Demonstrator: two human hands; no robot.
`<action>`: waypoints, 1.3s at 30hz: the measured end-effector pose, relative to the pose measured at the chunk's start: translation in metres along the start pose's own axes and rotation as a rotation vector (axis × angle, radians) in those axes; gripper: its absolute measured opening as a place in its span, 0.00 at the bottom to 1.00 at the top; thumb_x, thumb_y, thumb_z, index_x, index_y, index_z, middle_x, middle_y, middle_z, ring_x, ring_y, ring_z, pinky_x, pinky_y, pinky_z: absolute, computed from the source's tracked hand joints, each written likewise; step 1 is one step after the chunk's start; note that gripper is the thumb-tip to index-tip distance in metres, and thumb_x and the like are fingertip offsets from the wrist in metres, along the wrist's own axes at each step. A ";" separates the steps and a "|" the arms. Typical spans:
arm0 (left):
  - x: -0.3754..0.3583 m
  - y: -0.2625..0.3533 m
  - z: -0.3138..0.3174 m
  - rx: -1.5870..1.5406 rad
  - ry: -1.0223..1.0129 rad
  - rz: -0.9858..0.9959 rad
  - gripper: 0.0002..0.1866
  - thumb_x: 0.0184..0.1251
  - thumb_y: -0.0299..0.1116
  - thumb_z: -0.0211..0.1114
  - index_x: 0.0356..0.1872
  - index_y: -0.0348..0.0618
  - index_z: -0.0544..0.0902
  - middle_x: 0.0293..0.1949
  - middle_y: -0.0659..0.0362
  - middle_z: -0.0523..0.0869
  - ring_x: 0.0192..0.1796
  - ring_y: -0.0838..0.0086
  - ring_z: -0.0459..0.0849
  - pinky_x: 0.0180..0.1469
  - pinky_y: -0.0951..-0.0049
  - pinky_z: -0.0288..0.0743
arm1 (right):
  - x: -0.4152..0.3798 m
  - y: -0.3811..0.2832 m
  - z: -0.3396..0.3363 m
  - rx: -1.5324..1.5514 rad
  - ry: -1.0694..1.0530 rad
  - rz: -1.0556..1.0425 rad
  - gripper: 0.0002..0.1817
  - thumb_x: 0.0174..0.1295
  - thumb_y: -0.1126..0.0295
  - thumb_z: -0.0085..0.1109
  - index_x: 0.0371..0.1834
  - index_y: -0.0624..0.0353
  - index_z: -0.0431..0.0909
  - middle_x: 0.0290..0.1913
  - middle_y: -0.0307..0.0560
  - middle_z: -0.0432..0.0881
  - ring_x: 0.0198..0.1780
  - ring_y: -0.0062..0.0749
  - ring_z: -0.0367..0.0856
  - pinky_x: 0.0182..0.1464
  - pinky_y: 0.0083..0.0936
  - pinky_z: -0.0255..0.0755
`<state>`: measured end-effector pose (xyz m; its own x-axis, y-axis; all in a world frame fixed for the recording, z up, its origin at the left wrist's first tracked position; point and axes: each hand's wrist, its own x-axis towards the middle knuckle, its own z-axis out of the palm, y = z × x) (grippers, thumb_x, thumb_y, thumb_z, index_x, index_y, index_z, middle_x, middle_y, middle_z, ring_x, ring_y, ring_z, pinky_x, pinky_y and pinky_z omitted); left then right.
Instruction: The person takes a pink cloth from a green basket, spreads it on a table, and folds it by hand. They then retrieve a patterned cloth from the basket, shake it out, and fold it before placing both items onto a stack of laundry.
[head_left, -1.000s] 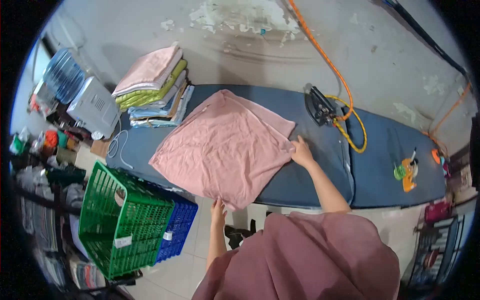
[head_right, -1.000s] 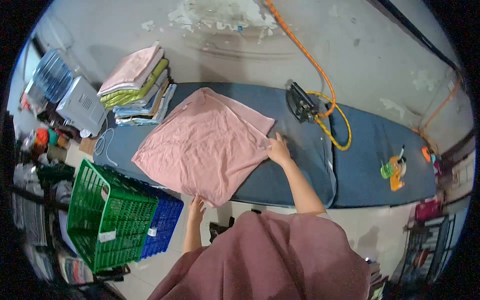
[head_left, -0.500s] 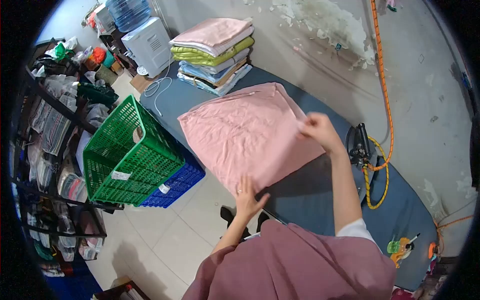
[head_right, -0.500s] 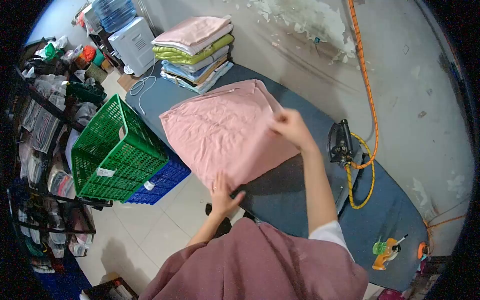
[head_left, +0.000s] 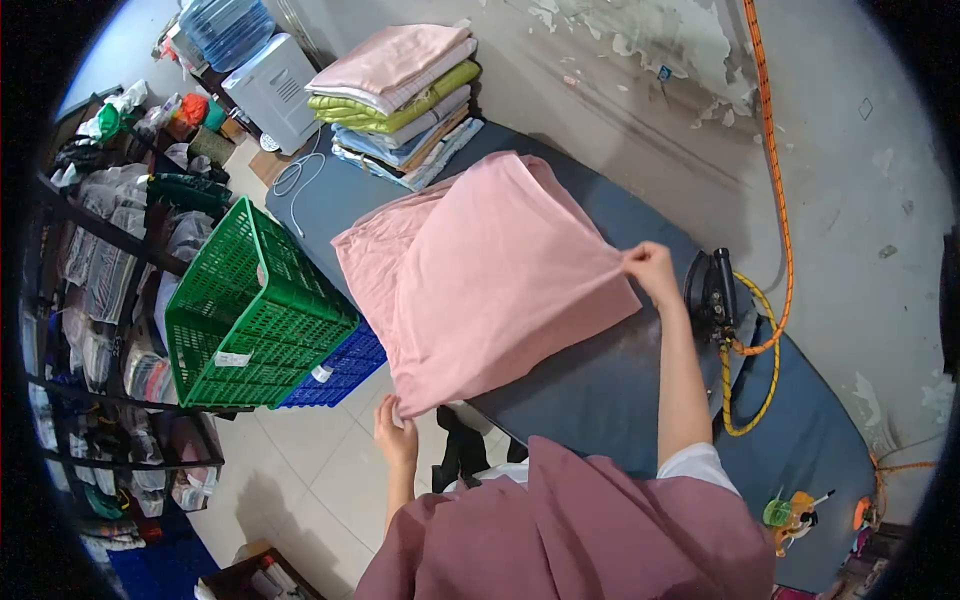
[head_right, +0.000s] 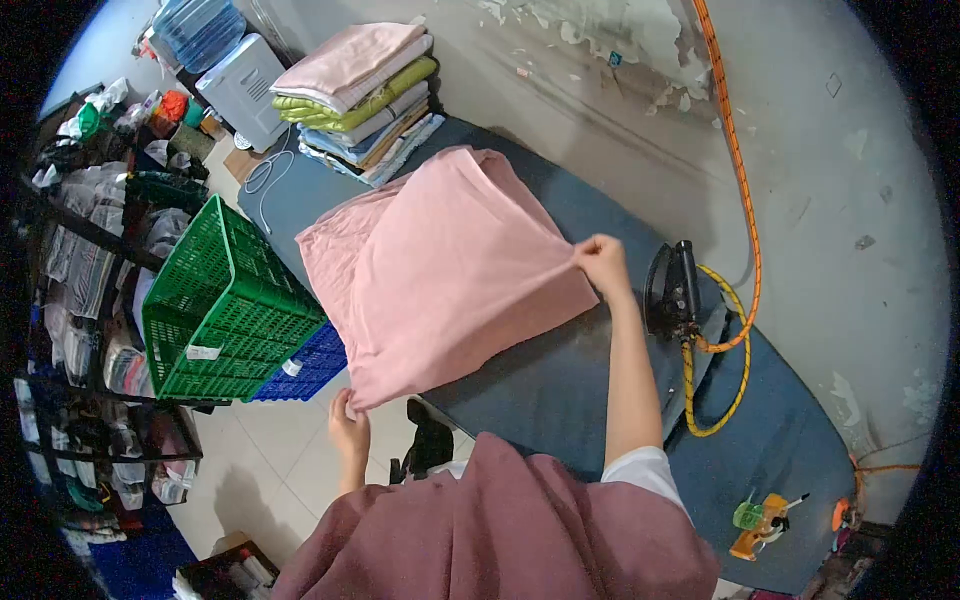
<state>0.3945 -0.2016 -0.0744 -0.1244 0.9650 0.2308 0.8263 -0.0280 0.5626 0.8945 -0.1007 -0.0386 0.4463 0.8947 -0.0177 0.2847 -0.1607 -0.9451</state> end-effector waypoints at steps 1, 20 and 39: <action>-0.001 0.009 0.001 0.026 -0.028 0.038 0.27 0.45 0.23 0.60 0.53 0.39 0.73 0.53 0.47 0.75 0.54 0.52 0.76 0.53 0.60 0.71 | -0.005 0.022 0.004 -0.085 0.054 0.034 0.01 0.43 0.78 0.61 0.19 0.64 0.78 0.23 0.45 0.82 0.27 0.24 0.79 0.29 0.22 0.71; 0.059 0.084 0.069 0.055 0.099 0.184 0.34 0.36 0.21 0.64 0.55 0.41 0.73 0.43 0.49 0.82 0.44 0.53 0.79 0.47 0.59 0.71 | -0.016 0.013 -0.022 -0.124 0.145 0.037 0.04 0.45 0.80 0.62 0.25 0.67 0.78 0.27 0.47 0.82 0.28 0.35 0.80 0.36 0.28 0.74; 0.132 0.036 -0.113 -0.556 0.422 0.081 0.19 0.62 0.26 0.59 0.54 0.30 0.73 0.54 0.52 0.76 0.52 0.71 0.77 0.56 0.74 0.69 | -0.060 -0.094 -0.034 0.318 0.139 -0.021 0.04 0.50 0.81 0.60 0.27 0.65 0.75 0.26 0.48 0.80 0.25 0.29 0.80 0.30 0.22 0.77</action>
<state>0.3458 -0.1048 0.0666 -0.3699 0.7741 0.5137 0.4523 -0.3329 0.8274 0.8696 -0.1531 0.0626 0.5609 0.8275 0.0269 0.0262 0.0148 -0.9995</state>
